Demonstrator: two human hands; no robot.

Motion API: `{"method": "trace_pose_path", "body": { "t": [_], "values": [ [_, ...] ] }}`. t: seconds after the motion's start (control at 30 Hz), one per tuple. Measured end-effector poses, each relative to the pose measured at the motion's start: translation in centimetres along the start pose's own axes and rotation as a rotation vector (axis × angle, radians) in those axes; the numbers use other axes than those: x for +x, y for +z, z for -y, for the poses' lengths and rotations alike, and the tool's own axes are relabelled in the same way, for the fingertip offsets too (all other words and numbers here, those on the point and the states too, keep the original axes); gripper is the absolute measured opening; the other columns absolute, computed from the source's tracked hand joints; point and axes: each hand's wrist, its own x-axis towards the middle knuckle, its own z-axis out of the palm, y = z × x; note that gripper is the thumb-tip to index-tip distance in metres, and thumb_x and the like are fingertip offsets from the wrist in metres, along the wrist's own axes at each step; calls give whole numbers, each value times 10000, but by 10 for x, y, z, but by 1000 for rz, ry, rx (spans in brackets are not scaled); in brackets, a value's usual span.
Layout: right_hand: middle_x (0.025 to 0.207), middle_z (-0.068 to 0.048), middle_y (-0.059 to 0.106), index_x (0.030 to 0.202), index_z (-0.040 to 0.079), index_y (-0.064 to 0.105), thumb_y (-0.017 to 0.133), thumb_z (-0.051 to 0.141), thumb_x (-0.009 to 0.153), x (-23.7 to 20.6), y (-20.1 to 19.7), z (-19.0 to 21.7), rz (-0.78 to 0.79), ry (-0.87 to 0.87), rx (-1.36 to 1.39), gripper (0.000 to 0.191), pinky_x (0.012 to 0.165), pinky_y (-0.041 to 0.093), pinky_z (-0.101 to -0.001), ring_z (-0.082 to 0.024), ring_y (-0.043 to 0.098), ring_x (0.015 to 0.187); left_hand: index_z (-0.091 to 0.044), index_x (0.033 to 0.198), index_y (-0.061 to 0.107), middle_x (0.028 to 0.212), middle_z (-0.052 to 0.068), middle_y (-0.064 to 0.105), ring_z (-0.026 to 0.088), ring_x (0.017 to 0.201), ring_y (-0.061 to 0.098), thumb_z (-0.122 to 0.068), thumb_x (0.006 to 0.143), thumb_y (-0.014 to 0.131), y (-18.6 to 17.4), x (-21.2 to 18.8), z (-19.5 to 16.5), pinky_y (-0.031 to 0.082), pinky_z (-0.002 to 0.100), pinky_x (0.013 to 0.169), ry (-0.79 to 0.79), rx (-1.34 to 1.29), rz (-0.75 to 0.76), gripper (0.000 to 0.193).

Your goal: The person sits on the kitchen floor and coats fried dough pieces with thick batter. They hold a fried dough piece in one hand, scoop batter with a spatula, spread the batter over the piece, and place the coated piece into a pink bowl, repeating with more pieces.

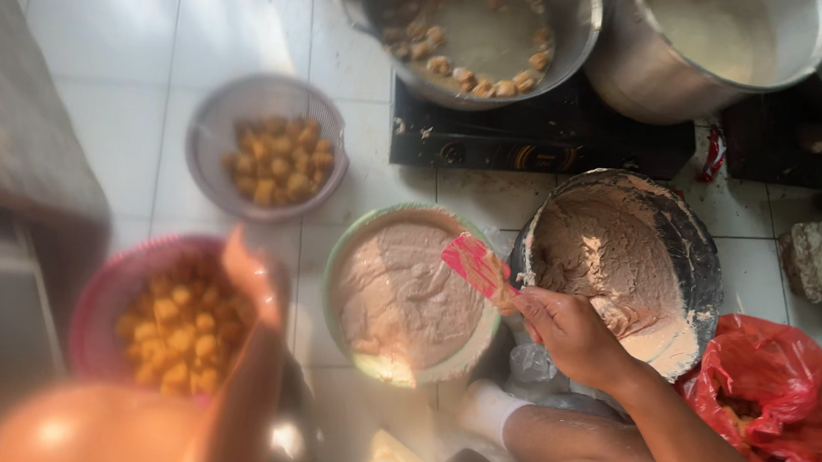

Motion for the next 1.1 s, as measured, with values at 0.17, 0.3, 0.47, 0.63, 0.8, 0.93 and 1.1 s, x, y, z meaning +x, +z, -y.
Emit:
{"method": "trace_pose_path", "body": {
  "t": [0.17, 0.3, 0.47, 0.63, 0.8, 0.93, 1.1],
  "values": [
    [820, -104, 698, 1176, 66, 649, 564, 102, 866, 23, 61, -6, 122, -332, -502, 324, 588, 527, -431, -302, 686, 699, -13, 1427, 534, 1289, 240, 644, 372, 1204, 630, -22, 934, 587, -67, -44, 78, 494, 444, 1071, -670, 333, -11, 495],
    [824, -100, 704, 1125, 128, 669, 597, 46, 810, 49, 108, -23, 380, -526, -948, 333, 626, 558, -487, -321, 725, 789, -18, 1413, 535, 1296, 239, 624, 371, 1204, 618, -25, 935, 588, -56, -38, 97, 493, 445, 1059, -674, 367, -15, 481],
    [855, -105, 704, 1110, 114, 674, 598, 69, 831, 72, 192, -49, 244, -430, -983, 293, 612, 571, -436, -311, 727, 735, -25, 1395, 536, 1306, 238, 600, 371, 1204, 603, -28, 936, 589, -47, -11, 109, 491, 448, 1044, -645, 388, -86, 463],
    [875, -135, 714, 1025, 121, 697, 593, 160, 940, 72, 258, -62, 300, -312, -1084, 140, 632, 570, -439, -311, 727, 739, -32, 1378, 538, 1316, 236, 576, 370, 1204, 589, -32, 937, 590, -43, -3, 119, 488, 450, 1028, -630, 395, -114, 444],
    [872, -174, 727, 1027, 106, 754, 608, 151, 918, 44, 267, -58, 318, -248, -763, 187, 684, 535, -484, -379, 702, 777, -39, 1361, 540, 1325, 235, 551, 370, 1204, 574, -35, 938, 591, -51, -16, 116, 486, 452, 1013, -612, 388, -134, 426],
    [799, -167, 708, 1132, 39, 720, 629, 132, 806, 27, 280, -42, 176, -177, -312, 351, 644, 530, -438, -327, 688, 714, -44, 1347, 541, 1333, 234, 532, 369, 1205, 562, -37, 938, 592, -64, -9, 105, 485, 454, 1001, -615, 361, -177, 412],
    [675, -16, 533, 971, 33, 666, 566, 245, 1081, 26, 282, -35, 300, 522, 472, 259, 398, 283, -287, -100, 390, 471, -85, 1312, 583, 1280, 191, 605, 376, 1218, 581, -65, 960, 611, -74, 1, 83, 453, 494, 1057, -589, 388, -172, 354]
  ]
}}
